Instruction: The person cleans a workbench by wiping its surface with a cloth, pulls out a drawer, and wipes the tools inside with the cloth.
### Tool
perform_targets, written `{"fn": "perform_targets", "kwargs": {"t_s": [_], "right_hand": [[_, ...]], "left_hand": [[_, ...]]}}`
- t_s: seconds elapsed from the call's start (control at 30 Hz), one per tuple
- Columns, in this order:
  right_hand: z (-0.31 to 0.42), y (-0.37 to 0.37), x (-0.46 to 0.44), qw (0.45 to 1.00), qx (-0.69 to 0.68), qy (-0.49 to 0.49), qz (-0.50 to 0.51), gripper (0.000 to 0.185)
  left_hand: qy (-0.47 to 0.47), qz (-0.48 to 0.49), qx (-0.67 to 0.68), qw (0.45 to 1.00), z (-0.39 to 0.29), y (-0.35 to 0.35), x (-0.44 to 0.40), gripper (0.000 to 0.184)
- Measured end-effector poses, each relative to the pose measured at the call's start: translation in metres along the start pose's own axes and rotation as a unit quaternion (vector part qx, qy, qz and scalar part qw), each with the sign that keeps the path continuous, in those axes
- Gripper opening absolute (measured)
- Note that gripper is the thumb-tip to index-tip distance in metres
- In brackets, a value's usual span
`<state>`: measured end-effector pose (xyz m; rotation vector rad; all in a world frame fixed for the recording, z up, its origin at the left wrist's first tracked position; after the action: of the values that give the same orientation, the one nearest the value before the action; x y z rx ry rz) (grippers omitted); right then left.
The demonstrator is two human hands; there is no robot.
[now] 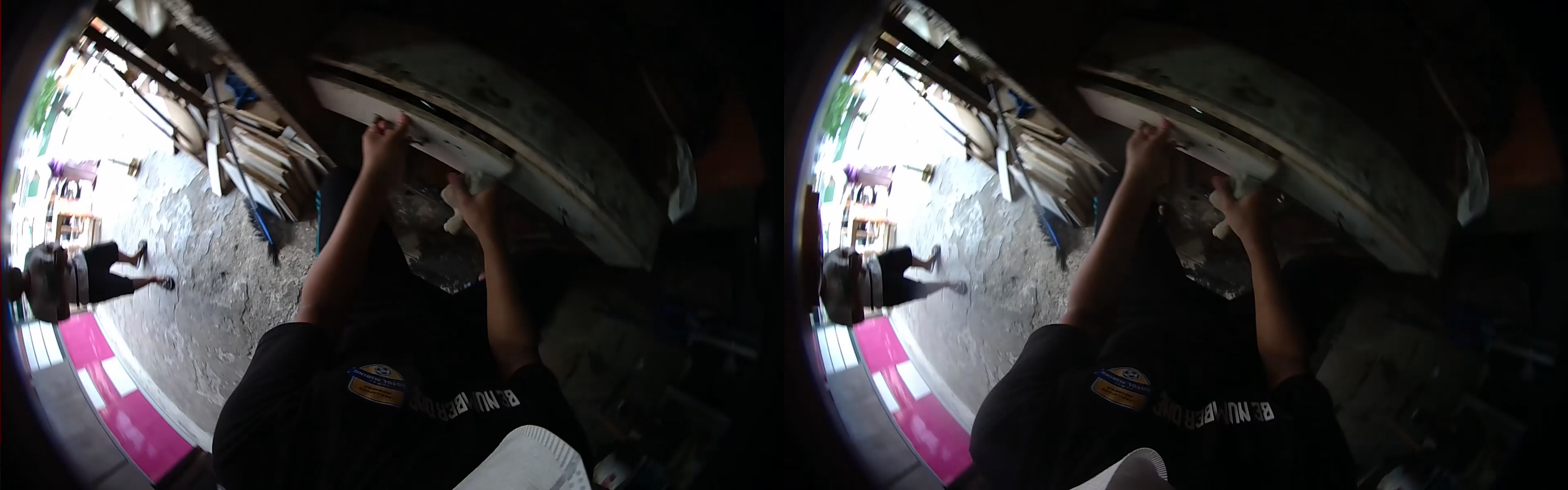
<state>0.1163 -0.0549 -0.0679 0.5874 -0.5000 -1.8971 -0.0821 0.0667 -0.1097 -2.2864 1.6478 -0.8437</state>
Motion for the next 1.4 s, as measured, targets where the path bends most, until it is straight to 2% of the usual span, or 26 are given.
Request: {"fn": "perform_targets", "kwargs": {"t_s": [0.03,0.1,0.13,0.2,0.23,0.3,0.33,0.37,0.4,0.43,0.5,0.53,0.77,0.83,0.87,0.93,0.97,1.03,1.07,1.13,1.23,1.3,1.37,1.4], "right_hand": [[-0.008,0.016,0.012,0.999,0.013,-0.024,-0.026,0.069],[-0.024,0.03,0.029,0.988,0.137,-0.062,0.04,0.069],[-0.033,0.038,0.037,0.979,0.178,-0.077,0.061,0.069],[-0.073,0.053,0.058,0.946,0.254,-0.168,0.112,0.073],[-0.087,0.062,0.065,0.946,0.253,-0.175,0.106,0.073],[-0.106,0.1,0.072,0.98,0.056,-0.152,-0.114,0.081],[-0.119,0.107,0.075,0.979,0.056,-0.155,-0.12,0.081],[-0.137,0.117,0.078,0.953,-0.12,-0.216,-0.174,0.081],[-0.155,0.123,0.082,0.891,-0.292,-0.268,-0.222,0.082],[-0.155,0.132,0.082,0.889,-0.291,-0.269,-0.231,0.082],[-0.157,0.131,0.085,0.711,-0.542,-0.381,-0.236,0.063],[-0.155,0.134,0.077,0.701,-0.59,-0.339,-0.213,0.061],[-0.168,0.13,0.067,0.681,-0.628,-0.315,-0.208,0.049],[-0.151,0.139,0.071,0.633,-0.705,-0.241,-0.207,0.037],[-0.157,0.137,0.071,0.631,-0.706,-0.243,-0.209,0.037],[-0.161,0.138,0.069,0.583,-0.764,-0.185,-0.207,0.033],[-0.164,0.138,0.071,0.582,-0.764,-0.186,-0.207,0.033],[-0.153,0.143,0.073,0.59,-0.788,-0.1,-0.144,0.026],[-0.138,0.146,0.077,0.588,-0.791,-0.099,-0.14,0.026],[-0.128,0.149,0.095,0.599,-0.748,-0.188,-0.218,0.029],[-0.131,0.148,0.113,0.618,-0.75,-0.142,-0.189,0.033],[-0.134,0.148,0.124,0.635,-0.732,-0.156,-0.192,0.036],[-0.131,0.15,0.135,0.69,-0.68,-0.148,-0.201,0.036],[-0.13,0.149,0.139,0.69,-0.68,-0.15,-0.197,0.036]], "left_hand": [[0.014,0.025,-0.005,1.0,0.003,0.001,0.0,0.033],[0.028,0.053,0.021,0.998,0.0,-0.004,0.002,0.032],[0.027,0.023,0.024,0.999,0.004,-0.001,-0.003,0.033],[0.034,0.043,0.039,0.998,0.006,-0.003,-0.002,0.033],[0.031,0.048,0.058,0.997,0.005,-0.003,-0.001,0.033],[0.036,0.04,0.039,0.998,0.005,-0.002,-0.001,0.034],[0.028,0.044,0.028,0.998,0.006,0.0,-0.004,0.03],[0.021,0.048,0.018,0.998,0.008,0.001,-0.008,0.028],[0.027,0.071,0.04,0.996,0.01,0.001,-0.01,0.029],[0.031,0.078,0.038,0.996,0.008,-0.001,-0.009,0.029],[0.05,0.062,0.054,0.995,0.006,-0.002,-0.005,0.032],[0.046,0.058,0.05,0.996,0.007,-0.001,-0.005,0.032],[0.03,0.057,0.008,0.998,0.002,-0.004,-0.008,0.034],[0.029,0.035,0.011,0.999,0.005,-0.002,-0.011,0.034],[0.029,0.036,0.008,0.999,0.007,0.0,-0.014,0.034],[0.055,0.064,0.056,0.995,0.008,-0.001,-0.016,0.035],[0.054,0.063,0.055,0.995,0.009,-0.001,-0.016,0.035],[0.03,0.06,0.037,0.997,0.005,-0.001,-0.015,0.034],[0.025,0.059,0.037,0.997,0.004,-0.003,-0.015,0.034],[0.012,0.02,0.0,1.0,0.004,0.0,-0.015,0.032],[-0.004,0.031,-0.002,1.0,0.006,-0.001,-0.015,0.028],[-0.015,0.026,-0.001,1.0,0.007,-0.005,-0.013,0.029],[-0.024,0.031,0.02,0.999,0.006,-0.003,-0.012,0.033],[-0.025,0.026,0.021,0.999,0.007,0.0,-0.012,0.033]]}}
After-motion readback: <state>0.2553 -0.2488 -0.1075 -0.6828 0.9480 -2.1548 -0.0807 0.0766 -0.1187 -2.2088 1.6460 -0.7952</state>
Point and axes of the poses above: each hand's wrist, its own x-axis away from the middle knuckle, its own y-axis out of the back of the hand, z = x × y, the point moved 7 cm from there along -x, towards the middle knuckle, and after that the axes turned 9 degrees about -z, right-handed, at the moved point
